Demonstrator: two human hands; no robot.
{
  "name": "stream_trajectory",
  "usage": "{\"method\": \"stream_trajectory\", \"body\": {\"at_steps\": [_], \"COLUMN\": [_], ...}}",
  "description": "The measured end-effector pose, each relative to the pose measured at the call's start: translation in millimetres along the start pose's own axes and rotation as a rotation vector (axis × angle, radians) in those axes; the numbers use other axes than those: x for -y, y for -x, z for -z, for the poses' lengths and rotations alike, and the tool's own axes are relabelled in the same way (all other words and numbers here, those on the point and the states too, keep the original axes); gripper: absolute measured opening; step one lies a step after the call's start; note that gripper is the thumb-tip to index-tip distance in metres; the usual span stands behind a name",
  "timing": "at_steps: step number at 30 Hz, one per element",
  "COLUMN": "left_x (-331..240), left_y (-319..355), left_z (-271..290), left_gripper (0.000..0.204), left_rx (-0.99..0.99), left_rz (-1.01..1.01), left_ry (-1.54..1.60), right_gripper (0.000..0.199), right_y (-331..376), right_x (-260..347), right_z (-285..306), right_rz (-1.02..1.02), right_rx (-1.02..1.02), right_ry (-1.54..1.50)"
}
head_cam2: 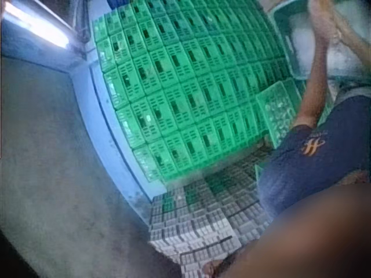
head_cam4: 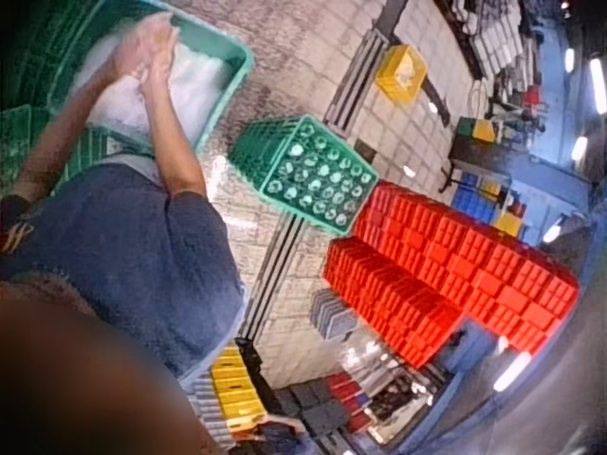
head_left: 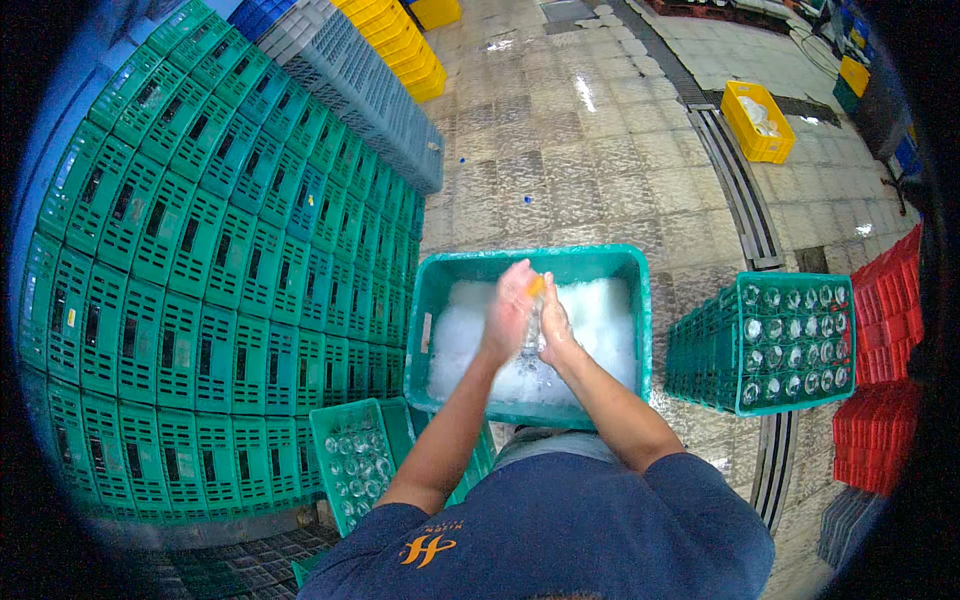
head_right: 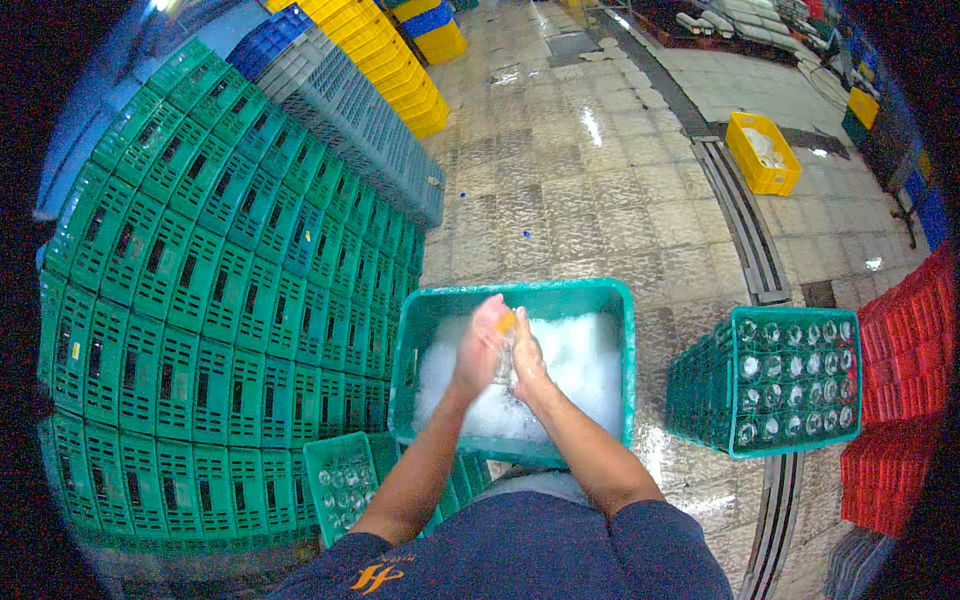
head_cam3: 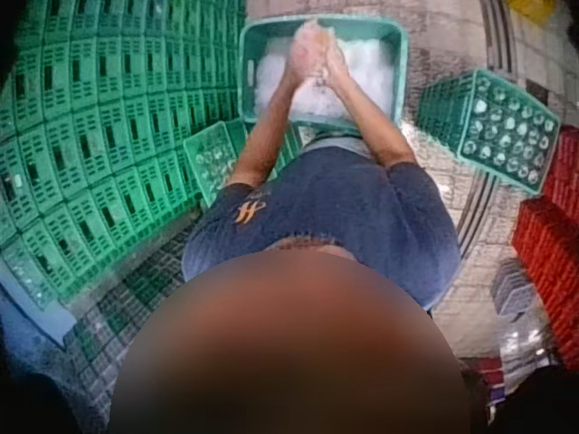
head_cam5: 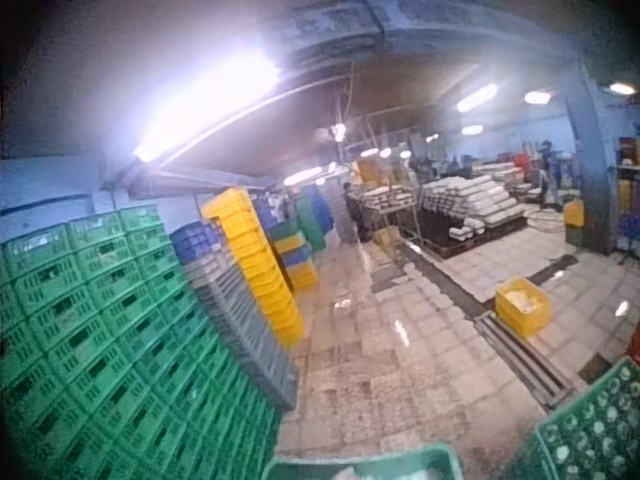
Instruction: The person repeatedly picks small glass jars from a green crate, scrubs them with a yellow sponge in a soapy water tub, rinses them, and places them into another green crate. The cycle continues throughout the clip.
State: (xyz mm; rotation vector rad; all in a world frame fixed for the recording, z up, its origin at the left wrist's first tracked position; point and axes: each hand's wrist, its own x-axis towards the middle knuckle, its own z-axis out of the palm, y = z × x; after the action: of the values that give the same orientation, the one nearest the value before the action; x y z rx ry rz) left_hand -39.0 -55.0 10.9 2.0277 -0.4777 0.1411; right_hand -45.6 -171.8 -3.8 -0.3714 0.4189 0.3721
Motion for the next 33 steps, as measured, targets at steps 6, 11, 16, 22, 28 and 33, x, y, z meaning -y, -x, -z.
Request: {"method": "stream_trajectory", "body": {"at_steps": [6, 11, 16, 22, 28, 33], "left_x": [43, 25, 8, 1, 8, 31], "left_y": [-22, 23, 71, 119, 194, 331], "left_z": [18, -10, -25, 4, 126, 257], "left_gripper": [0.022, 0.026, 0.019, 0.038, 0.053, 0.044], "left_rx": [-0.017, -0.060, -0.192, -0.670, -0.638, -1.086], "left_rz": [0.354, 0.354, -0.007, 0.168, 0.611, 0.465], "left_ry": [-0.212, -0.047, 0.047, -0.185, 0.977, 0.948], "right_gripper": [0.063, 0.044, 0.044, 0.049, 0.042, 0.042], "right_y": [8, -11, -13, -10, 22, 51], "right_x": [-23, -47, -48, -73, -171, -201], "right_z": [10, 43, 96, 36, -19, -2], "right_rz": [-0.167, 0.280, -0.072, 0.150, 0.212, 0.396], "right_rx": [0.015, -0.124, 0.078, -0.025, 0.289, 0.192], "right_ry": [0.360, 0.211, -0.131, 0.251, 0.480, 1.215]}}
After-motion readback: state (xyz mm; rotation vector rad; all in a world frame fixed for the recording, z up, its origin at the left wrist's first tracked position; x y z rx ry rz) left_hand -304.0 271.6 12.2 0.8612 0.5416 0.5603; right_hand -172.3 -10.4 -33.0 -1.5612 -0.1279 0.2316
